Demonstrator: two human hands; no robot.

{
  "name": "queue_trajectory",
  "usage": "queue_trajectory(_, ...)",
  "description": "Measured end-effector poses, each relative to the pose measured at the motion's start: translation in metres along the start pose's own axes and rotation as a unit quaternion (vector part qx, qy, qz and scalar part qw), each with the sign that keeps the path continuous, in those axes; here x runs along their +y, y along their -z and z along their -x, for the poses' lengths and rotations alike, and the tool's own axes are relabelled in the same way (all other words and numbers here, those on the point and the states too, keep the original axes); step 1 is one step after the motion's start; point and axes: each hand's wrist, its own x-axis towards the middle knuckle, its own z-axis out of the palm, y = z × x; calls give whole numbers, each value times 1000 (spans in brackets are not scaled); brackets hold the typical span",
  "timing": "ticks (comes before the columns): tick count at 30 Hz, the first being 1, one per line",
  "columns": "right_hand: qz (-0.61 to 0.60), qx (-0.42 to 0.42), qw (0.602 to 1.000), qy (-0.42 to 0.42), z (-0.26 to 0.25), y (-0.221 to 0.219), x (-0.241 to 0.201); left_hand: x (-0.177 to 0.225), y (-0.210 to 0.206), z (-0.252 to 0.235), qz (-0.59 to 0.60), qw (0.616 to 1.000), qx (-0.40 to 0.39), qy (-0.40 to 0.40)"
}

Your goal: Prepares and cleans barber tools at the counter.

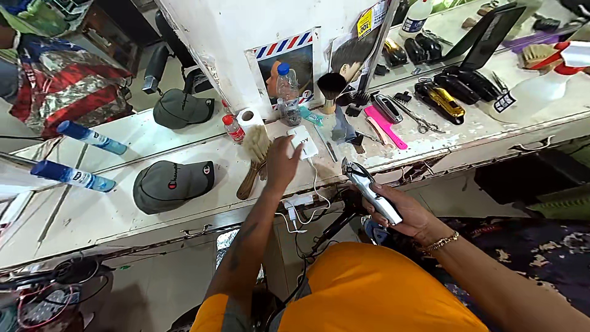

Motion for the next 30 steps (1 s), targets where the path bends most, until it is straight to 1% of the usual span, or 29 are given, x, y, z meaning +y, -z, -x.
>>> queue_trajectory(2,-1,-8,1000,16,4,1,-1,-40,16,29,-73,995,45,44)
queue_trajectory(3,-9,-28,999,15,5,1,-1,-54,23,40,-95,991,50,84)
queue_trajectory(5,-5,-58,998,-1,4,0,-1,-72,31,56,-128,978,37,158)
queue_trajectory(7,33,-64,997,-14,-2,-4,3,-81,30,61,-160,967,9,200)
queue_trajectory(10,93,-49,994,-16,-14,-14,12,-90,25,57,-186,964,-1,192)
queue_trajectory(13,135,-46,990,-19,-22,-23,20,-87,30,59,-174,968,-21,181)
queue_trajectory(15,147,-46,988,-30,-26,-28,22,-71,42,72,-107,973,-29,204)
queue_trajectory(17,200,-38,978,-43,-31,-31,24,-40,65,92,48,968,-8,245)
queue_trajectory(18,237,-35,970,-50,-34,-33,25,-21,76,104,150,954,7,258)
queue_trajectory(19,270,-34,961,-53,-37,-34,28,1,87,116,257,930,16,263)
queue_trajectory(20,295,-37,953,-55,-41,-36,30,22,94,128,359,900,10,248)
queue_trajectory(21,319,-41,945,-53,-45,-39,31,42,96,140,449,865,-15,224)
queue_trajectory(22,341,-43,938,-49,-48,-42,32,55,93,151,521,828,-64,198)
queue_trajectory(23,360,-43,931,-41,-49,-45,32,63,86,161,560,799,-129,179)
queue_trajectory(24,375,-39,926,-27,-50,-49,31,65,78,169,559,789,-191,169)
queue_trajectory(25,380,-36,924,-14,-49,-52,28,64,72,175,535,795,-232,167)
queue_trajectory(26,360,-38,932,-5,-47,-53,25,59,68,182,508,806,-246,177)
queue_trajectory(27,332,-43,942,-10,-44,-51,22,52,68,191,484,819,-238,196)
queue_trajectory(30,272,-60,959,-46,-36,-41,19,37,85,215,412,860,-167,249)
